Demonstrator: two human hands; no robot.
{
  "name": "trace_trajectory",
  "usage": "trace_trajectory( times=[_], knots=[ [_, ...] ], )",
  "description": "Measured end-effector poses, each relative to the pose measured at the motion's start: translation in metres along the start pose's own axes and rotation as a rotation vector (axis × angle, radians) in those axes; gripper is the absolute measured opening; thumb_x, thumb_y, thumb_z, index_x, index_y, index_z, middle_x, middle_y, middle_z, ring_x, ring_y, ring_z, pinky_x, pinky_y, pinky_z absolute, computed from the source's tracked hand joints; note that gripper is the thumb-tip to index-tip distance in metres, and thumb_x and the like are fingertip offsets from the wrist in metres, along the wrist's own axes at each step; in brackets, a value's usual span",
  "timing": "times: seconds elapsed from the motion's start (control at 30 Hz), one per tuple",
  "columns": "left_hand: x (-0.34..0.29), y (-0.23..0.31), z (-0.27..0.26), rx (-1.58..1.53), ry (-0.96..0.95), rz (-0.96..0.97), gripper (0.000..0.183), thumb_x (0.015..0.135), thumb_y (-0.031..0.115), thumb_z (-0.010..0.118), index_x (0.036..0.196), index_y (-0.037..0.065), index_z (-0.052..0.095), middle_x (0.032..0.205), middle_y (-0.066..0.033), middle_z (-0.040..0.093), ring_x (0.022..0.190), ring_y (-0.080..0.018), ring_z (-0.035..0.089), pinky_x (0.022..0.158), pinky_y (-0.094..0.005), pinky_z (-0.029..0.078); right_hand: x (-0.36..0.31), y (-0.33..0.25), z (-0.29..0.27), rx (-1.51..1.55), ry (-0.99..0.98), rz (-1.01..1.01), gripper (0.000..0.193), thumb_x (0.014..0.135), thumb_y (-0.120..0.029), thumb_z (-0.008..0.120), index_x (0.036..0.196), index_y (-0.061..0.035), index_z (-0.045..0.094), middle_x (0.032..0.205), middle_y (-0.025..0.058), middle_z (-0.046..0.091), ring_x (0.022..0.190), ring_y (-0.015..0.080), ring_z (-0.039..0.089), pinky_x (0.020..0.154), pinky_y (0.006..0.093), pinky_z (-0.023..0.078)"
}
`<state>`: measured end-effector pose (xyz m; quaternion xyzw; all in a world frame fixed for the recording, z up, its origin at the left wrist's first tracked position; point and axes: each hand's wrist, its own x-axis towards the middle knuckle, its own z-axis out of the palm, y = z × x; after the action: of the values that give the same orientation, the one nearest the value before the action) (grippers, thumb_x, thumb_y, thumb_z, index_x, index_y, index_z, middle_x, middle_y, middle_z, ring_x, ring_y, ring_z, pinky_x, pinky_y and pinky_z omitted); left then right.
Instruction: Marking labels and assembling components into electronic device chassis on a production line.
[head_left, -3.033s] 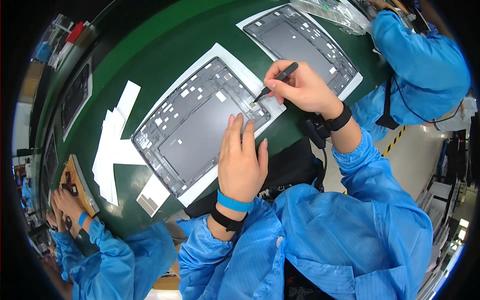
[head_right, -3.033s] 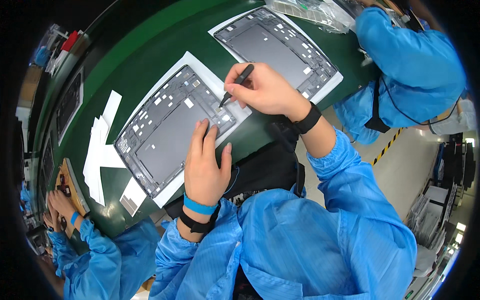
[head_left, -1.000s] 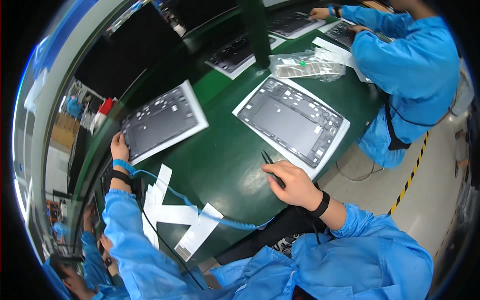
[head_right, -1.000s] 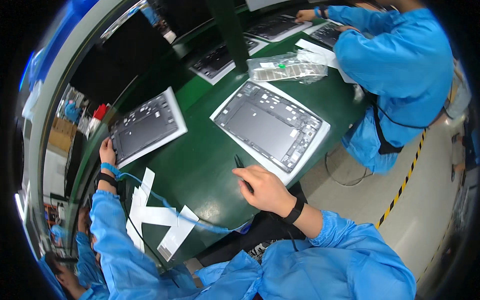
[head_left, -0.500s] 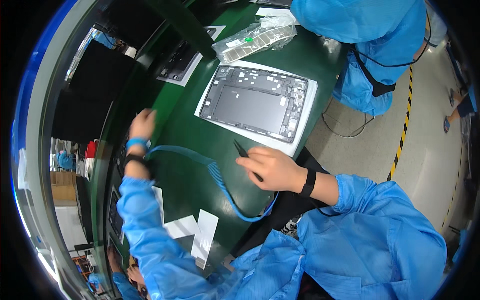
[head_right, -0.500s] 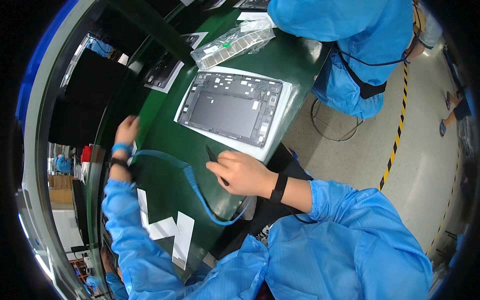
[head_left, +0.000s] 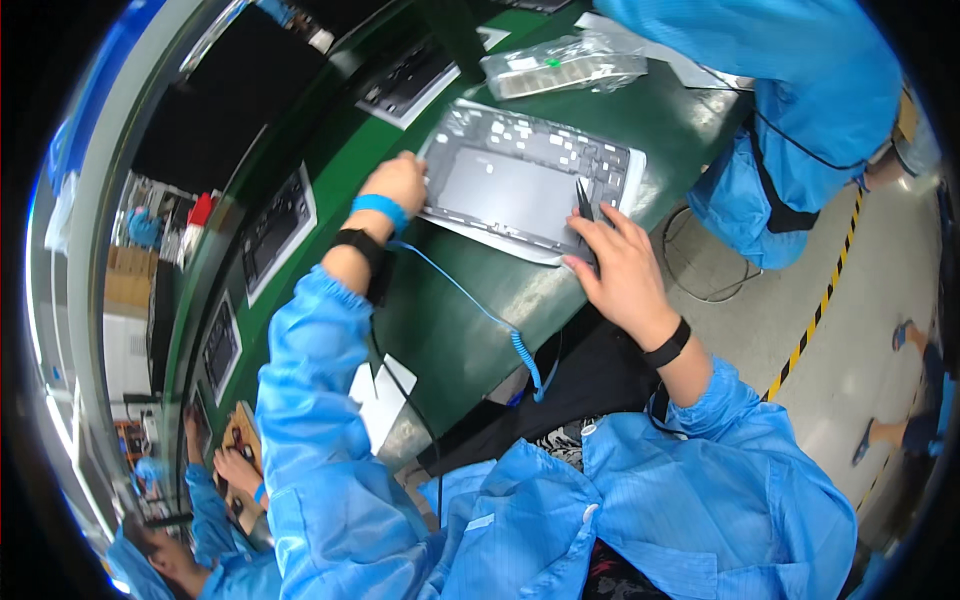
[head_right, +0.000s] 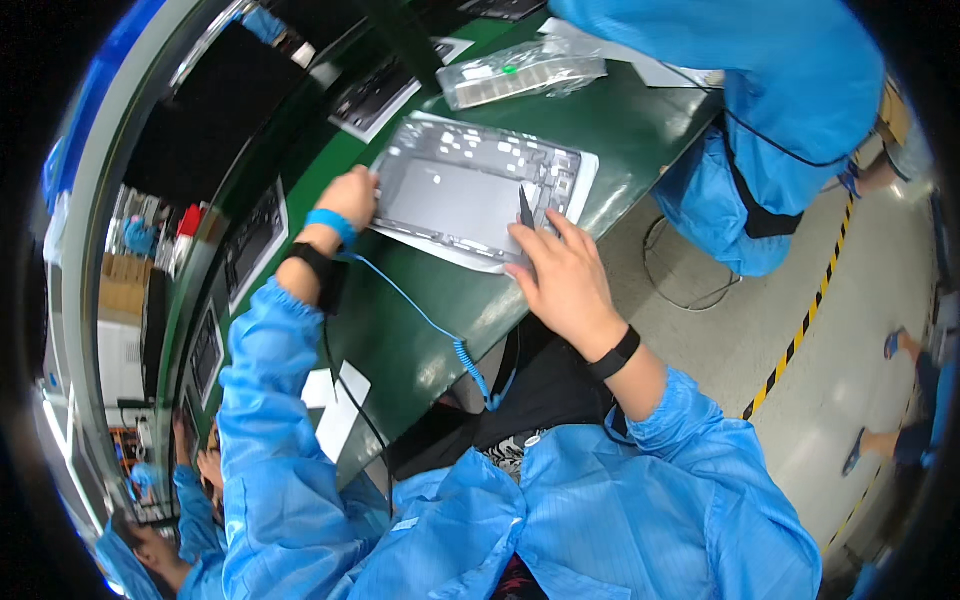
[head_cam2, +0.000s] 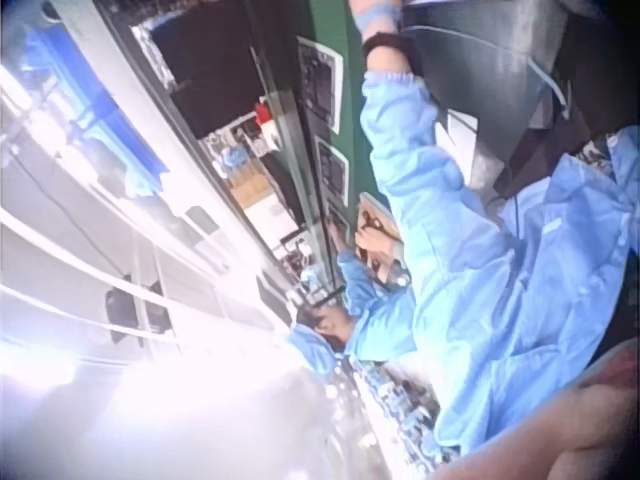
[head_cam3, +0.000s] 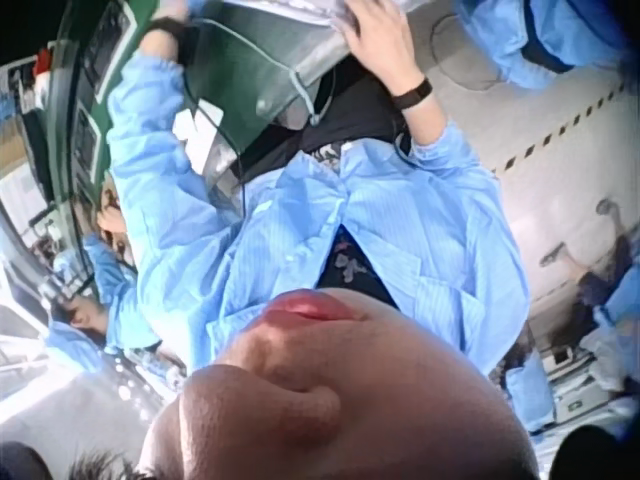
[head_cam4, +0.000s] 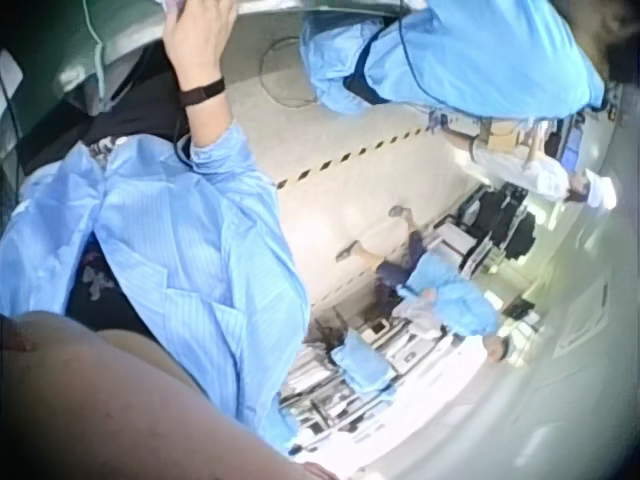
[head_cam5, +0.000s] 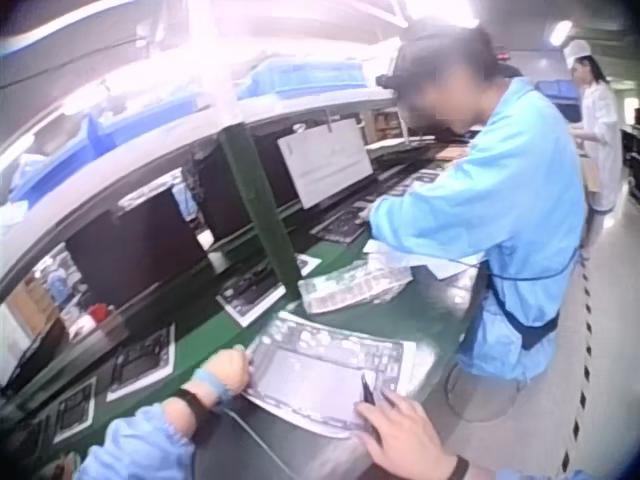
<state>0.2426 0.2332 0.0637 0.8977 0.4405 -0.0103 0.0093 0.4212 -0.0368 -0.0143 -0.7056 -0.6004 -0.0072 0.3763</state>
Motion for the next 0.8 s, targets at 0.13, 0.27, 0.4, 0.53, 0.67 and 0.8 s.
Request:
trace_trajectory(
  times=[0.13, 0.27, 0.4, 0.53, 0.67, 0.8],
  knots=[
    [-0.108, -0.016, -0.066, -0.342, 0.073, -0.148, 0.036, 0.099, 0.026, 0.051, 0.086, -0.006, 0.064, 0.074, -0.0265, 0.063, 0.072, -0.0442, 0.062, 0.068, -0.0478, 0.048, 0.022, 0.007, -0.01, 0.149, -0.136, -0.202, 0.043, 0.085, -0.018, 0.071, 0.125, -0.0107, 0.059, 0.124, 0.0123, 0.065, 0.123, 0.0359, 0.055, 0.101, 0.0445, 0.044],
    [-0.231, -0.017, -0.032, -0.5, 0.147, -0.462, 0.041, 0.099, 0.028, 0.053, 0.077, -0.005, 0.062, 0.061, -0.0222, 0.057, 0.055, -0.0337, 0.056, 0.056, -0.0419, 0.044, 0.051, -0.001, 0.0, 0.241, -0.364, -0.358, 0.041, 0.086, -0.015, 0.069, 0.126, -0.011, 0.059, 0.12, 0.0136, 0.066, 0.118, 0.0348, 0.057, 0.1, 0.0423, 0.044],
    [-0.29, -0.001, 0.03, -0.496, 0.253, -0.768, 0.039, 0.098, 0.031, 0.058, 0.078, -0.003, 0.064, 0.058, -0.0174, 0.058, 0.051, -0.0294, 0.057, 0.054, -0.0408, 0.044, 0.06, -0.011, 0.02, 0.222, -0.521, -0.481, 0.044, 0.086, -0.018, 0.07, 0.129, -0.0131, 0.058, 0.126, 0.0127, 0.063, 0.122, 0.0325, 0.055, 0.11, 0.0458, 0.035],
    [-0.336, 0.015, 0.046, -0.507, 0.659, -0.752, 0.017, 0.095, 0.013, 0.061, 0.102, -0.002, 0.065, 0.069, -0.0082, 0.06, 0.058, -0.0164, 0.052, 0.054, -0.0323, 0.041, 0.057, -0.016, 0.024, 0.182, -0.466, -0.546, 0.042, 0.09, -0.017, 0.067, 0.13, -0.0091, 0.058, 0.125, 0.0129, 0.064, 0.123, 0.0279, 0.057, 0.108, 0.043, 0.037],
    [-0.394, 0.0, 0.06, -0.265, 0.53, -0.659, 0.046, 0.087, 0.017, 0.07, 0.131, 0.007, 0.059, 0.139, -0.0269, 0.044, 0.128, -0.0456, 0.044, 0.104, -0.0494, 0.039, 0.04, -0.04, 0.018, 0.731, -0.233, -0.131, 0.032, 0.101, -0.018, 0.054, 0.125, 0.0025, 0.061, 0.112, 0.0136, 0.069, 0.093, 0.0137, 0.065, 0.083, 0.0263, 0.05],
    [-0.414, -0.005, 0.082, -0.191, 0.374, -0.632, 0.053, 0.089, 0.025, 0.067, 0.139, 0.012, 0.055, 0.152, -0.0259, 0.033, 0.139, -0.0465, 0.033, 0.111, -0.0506, 0.031, 0.01, -0.135, 0.048, 1.107, -0.418, -0.018, 0.034, 0.104, -0.026, 0.05, 0.114, 0.0018, 0.067, 0.095, 0.0075, 0.069, 0.074, 0.0093, 0.06, 0.068, 0.0256, 0.05]
  ],
)
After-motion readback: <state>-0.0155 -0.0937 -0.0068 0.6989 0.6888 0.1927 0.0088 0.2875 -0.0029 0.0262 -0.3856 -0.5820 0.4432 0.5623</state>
